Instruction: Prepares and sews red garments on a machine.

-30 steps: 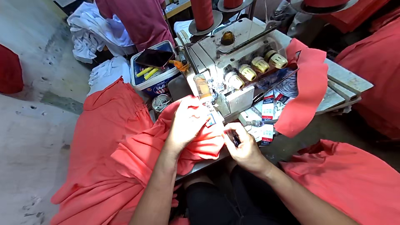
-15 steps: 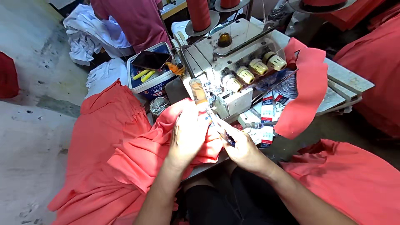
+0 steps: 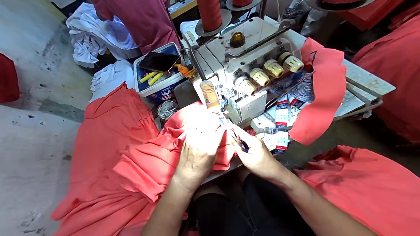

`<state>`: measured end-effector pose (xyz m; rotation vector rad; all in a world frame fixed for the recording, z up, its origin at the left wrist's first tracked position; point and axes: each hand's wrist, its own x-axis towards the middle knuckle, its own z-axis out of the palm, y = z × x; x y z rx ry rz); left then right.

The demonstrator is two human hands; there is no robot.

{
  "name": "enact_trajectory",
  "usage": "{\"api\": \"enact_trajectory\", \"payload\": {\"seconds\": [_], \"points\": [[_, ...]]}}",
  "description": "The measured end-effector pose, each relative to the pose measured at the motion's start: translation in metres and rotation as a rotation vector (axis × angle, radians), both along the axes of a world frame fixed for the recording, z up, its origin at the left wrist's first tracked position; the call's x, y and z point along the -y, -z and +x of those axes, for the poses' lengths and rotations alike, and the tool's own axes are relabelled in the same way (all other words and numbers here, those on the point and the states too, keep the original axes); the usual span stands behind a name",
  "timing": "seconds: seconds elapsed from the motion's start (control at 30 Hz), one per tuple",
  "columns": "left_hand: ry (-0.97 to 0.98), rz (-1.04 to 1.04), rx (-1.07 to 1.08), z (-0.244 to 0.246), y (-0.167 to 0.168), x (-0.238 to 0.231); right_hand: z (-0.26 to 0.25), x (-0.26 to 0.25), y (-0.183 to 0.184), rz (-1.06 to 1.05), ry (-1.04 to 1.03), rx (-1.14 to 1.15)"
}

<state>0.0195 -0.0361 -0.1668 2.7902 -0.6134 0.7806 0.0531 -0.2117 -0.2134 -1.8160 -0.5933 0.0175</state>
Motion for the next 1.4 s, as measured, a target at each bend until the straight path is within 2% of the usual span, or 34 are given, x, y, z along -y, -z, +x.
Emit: {"api": "enact_trajectory", "payload": {"seconds": [0.57,0.8,1.03,1.4], "points": [[-0.102,0.115,0.062,0.006,-0.001,0.011,-0.005,-0.004,0.009,0.184,0.036,-0.076],[-0.118,0.103,0.062,0.009,-0.002,0.01,-0.006,-0.005,0.011,0.209,0.039,-0.07],[-0.129,0.088,-0.054,0.006,-0.004,0.012,-0.012,-0.005,0.007,0.273,0.054,-0.061],[-0.129,0.022,-0.049,0.006,0.006,0.011,-0.005,-0.013,0.014,0.302,0.115,-0.037]]}}
